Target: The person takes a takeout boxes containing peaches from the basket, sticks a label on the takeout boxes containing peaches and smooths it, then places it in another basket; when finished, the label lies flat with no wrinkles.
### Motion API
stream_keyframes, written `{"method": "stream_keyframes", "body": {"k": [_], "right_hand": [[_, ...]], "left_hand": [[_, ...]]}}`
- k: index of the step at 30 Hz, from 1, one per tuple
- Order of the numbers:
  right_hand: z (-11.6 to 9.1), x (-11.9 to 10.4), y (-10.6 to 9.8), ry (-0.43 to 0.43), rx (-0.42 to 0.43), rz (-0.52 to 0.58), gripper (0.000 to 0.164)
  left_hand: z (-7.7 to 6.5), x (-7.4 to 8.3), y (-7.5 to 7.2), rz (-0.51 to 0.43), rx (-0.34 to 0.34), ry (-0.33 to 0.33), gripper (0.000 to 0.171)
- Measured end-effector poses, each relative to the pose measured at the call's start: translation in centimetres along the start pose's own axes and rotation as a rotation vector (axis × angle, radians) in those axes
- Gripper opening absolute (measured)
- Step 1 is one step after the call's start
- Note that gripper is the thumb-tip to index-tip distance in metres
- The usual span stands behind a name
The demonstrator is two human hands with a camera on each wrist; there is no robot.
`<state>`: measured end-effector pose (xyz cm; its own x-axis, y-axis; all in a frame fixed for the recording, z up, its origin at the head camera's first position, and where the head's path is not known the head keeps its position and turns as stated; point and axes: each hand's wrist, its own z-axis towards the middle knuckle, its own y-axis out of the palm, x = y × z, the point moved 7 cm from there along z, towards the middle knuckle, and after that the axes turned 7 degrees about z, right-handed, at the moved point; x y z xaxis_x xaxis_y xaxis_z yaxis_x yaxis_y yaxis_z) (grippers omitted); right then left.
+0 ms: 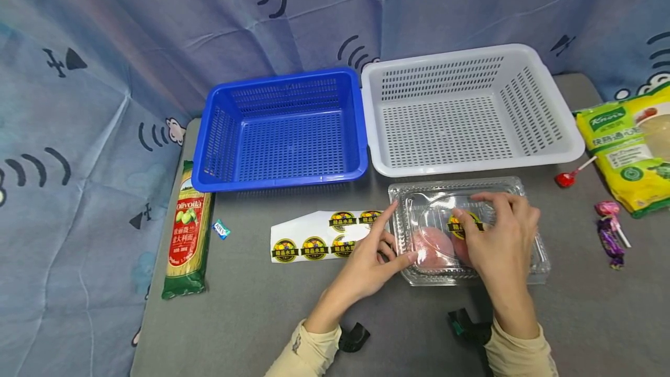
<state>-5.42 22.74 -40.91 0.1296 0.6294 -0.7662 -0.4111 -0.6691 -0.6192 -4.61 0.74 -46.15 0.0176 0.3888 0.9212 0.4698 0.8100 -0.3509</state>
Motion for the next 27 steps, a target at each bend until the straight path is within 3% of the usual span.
{"method": "stream_keyframes", "body": {"k": [27], "right_hand": [[0.31, 0.25, -0.07, 0.033, 0.011, 0.071, 0.022]], "left_hand": [[0.14, 0.32, -0.08, 0.004, 0.010, 0.003, 0.091]]}}
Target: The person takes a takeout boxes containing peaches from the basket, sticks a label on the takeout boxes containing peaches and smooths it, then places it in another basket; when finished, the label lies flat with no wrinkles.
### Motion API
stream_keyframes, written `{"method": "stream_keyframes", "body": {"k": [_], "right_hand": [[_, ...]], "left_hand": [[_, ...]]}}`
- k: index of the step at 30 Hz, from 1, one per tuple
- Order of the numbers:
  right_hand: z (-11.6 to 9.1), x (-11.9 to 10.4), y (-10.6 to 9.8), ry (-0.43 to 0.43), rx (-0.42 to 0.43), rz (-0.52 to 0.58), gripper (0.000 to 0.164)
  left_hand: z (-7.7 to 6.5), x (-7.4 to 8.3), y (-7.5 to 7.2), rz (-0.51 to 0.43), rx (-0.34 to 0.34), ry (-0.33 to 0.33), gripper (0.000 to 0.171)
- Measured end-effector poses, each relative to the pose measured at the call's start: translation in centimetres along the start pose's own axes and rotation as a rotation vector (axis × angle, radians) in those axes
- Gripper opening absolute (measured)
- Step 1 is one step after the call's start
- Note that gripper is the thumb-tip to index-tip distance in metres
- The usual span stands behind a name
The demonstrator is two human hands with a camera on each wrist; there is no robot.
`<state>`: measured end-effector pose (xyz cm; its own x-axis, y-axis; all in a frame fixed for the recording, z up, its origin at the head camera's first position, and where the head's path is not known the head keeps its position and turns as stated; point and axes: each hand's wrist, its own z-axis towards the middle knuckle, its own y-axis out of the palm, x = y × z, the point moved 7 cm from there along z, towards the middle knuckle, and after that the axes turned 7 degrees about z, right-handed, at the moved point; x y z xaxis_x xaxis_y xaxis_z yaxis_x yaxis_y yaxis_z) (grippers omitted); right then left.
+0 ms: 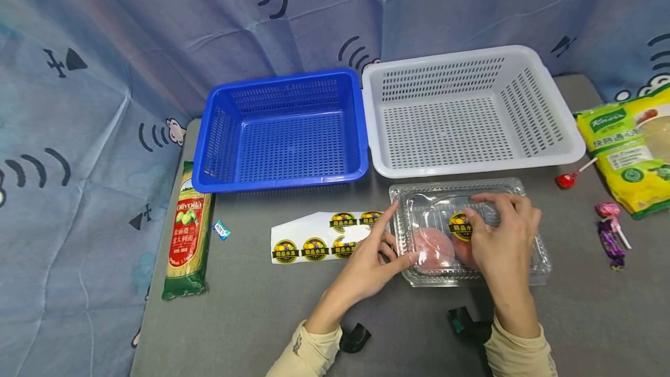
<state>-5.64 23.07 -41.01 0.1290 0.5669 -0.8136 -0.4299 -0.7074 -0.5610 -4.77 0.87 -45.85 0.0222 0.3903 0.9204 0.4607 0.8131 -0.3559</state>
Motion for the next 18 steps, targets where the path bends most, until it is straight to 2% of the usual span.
{"method": "stream_keyframes", "body": {"k": [7, 11, 14, 18], "right_hand": [[0.0, 0.0, -0.2, 0.017, -0.002, 0.006, 0.022], [-0.1, 0.2, -0.7, 0.013, 0.005, 0.003, 0.028], [-0.1, 0.3, -1.4, 0.000, 0.015, -0.004, 0.032], [-0.1, 0.5, -2.2, 0.005, -0.006, 0.018, 0.029]], "left_hand": [[0.0, 0.1, 0.0, 0.002, -0.003, -0.002, 0.091], [0.1, 0.0, 0.2, -0.010, -0.008, 0.002, 0.092], [0.1, -0.1, 0.4, -0.046, -0.017, -0.005, 0.093], [0.0, -0.3, 0.6, -0.137, -0.013, -0.022, 0.094]]}}
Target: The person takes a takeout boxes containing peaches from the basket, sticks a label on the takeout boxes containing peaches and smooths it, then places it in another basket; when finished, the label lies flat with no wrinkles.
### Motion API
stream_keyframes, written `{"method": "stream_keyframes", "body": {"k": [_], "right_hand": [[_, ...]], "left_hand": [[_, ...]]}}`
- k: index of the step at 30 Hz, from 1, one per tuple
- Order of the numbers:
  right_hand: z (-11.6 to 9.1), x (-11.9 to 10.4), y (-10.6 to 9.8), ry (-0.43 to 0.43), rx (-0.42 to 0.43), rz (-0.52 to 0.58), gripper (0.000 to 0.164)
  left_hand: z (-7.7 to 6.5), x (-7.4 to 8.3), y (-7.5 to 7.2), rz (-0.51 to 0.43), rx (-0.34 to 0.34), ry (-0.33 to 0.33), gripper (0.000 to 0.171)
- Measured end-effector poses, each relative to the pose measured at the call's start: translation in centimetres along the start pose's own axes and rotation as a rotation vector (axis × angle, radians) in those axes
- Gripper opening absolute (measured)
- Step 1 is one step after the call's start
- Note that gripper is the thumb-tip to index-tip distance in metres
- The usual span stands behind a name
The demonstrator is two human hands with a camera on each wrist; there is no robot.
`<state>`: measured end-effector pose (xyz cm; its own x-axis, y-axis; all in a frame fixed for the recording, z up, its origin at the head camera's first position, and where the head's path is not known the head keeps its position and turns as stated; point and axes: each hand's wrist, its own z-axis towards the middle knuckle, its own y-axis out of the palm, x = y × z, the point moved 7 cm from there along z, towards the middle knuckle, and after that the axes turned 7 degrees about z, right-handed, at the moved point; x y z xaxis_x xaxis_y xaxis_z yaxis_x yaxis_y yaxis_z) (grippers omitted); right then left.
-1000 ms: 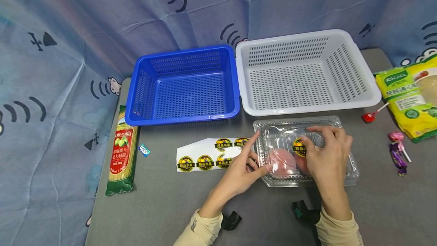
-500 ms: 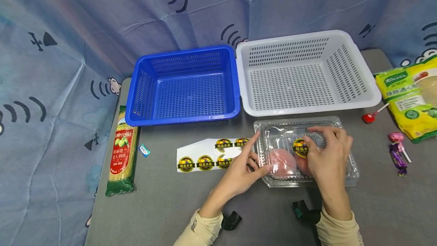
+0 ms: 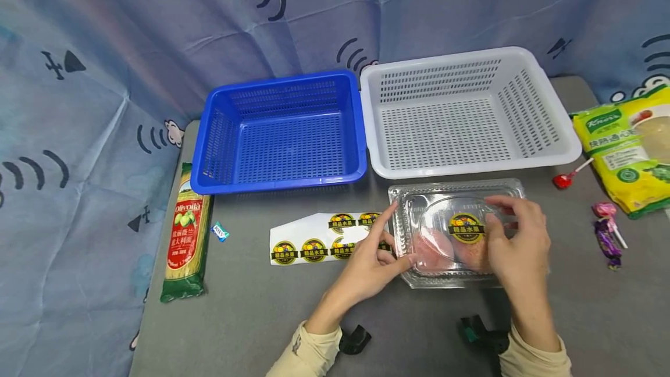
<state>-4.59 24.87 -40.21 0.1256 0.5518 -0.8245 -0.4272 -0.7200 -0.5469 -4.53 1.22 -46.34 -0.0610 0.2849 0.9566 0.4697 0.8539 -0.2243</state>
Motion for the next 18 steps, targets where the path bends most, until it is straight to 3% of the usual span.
{"method": "stream_keyframes", "body": {"k": [5, 9, 15, 18], "right_hand": [[1.1, 0.5, -1.3, 0.038, -0.131, 0.062, 0.037], [3.2, 1.2, -3.4, 0.009, -0.225, 0.029, 0.048], [6.8, 3.2, -6.3, 0.058, -0.248, -0.091, 0.058], [8.2, 3.8, -7.1, 0.063, -0.260, -0.101, 0.057]], "left_hand": [[-0.1, 0.2, 0.2, -0.129, 0.009, 0.007, 0.092], [-0.3, 0.6, 0.1, -0.173, 0.014, 0.024, 0.088], [-0.7, 1.0, -0.6, -0.170, 0.012, 0.044, 0.086], [-0.9, 1.3, -1.0, -0.159, 0.013, 0.049, 0.083]]}}
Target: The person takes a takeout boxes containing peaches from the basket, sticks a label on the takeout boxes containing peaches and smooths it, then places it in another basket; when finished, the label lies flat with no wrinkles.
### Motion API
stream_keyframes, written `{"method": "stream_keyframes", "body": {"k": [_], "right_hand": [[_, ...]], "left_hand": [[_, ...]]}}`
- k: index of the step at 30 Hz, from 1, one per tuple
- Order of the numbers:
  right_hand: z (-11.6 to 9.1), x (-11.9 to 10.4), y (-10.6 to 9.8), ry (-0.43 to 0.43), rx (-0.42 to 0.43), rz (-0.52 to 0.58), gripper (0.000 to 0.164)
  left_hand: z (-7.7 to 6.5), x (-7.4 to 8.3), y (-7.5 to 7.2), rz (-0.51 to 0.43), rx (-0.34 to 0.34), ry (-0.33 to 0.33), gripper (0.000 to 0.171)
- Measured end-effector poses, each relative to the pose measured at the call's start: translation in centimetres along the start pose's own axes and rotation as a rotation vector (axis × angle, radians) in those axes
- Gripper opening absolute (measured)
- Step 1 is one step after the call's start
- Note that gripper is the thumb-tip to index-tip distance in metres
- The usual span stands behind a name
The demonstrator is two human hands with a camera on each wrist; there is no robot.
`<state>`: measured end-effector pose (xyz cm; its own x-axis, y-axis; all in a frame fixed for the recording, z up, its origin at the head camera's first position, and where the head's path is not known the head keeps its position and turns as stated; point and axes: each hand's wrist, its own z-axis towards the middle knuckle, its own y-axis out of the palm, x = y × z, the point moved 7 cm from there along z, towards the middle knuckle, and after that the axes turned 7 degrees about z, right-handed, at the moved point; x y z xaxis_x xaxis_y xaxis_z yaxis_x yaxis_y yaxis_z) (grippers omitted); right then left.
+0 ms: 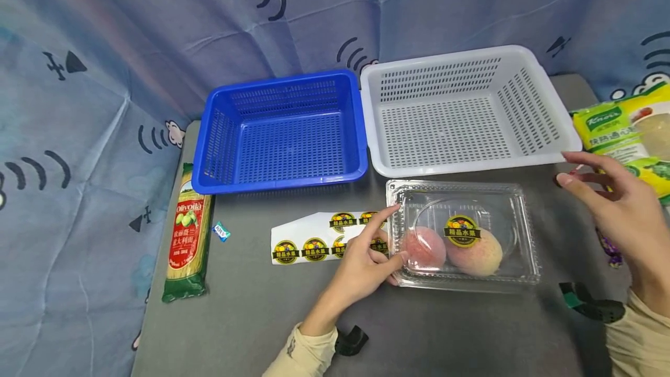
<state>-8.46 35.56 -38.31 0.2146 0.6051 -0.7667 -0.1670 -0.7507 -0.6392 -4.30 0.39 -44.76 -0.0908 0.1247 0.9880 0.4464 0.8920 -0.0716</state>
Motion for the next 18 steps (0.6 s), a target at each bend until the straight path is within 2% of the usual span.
{"method": "stream_keyframes", "body": {"k": [7, 11, 18], "right_hand": [[2.9, 1.2, -0.1, -0.059, -0.084, -0.013, 0.057], [4.3, 2.2, 0.2, -0.078, -0.125, -0.025, 0.056], [5.6, 2.3, 0.8, -0.223, -0.119, 0.066, 0.037]], "left_hand": [[-0.3, 0.9, -0.3, -0.052, -0.055, -0.015, 0.081], [-0.3, 1.9, -0.4, -0.088, -0.088, 0.002, 0.080], [0.0, 3.6, -0.9, -0.093, -0.084, 0.043, 0.077]]}}
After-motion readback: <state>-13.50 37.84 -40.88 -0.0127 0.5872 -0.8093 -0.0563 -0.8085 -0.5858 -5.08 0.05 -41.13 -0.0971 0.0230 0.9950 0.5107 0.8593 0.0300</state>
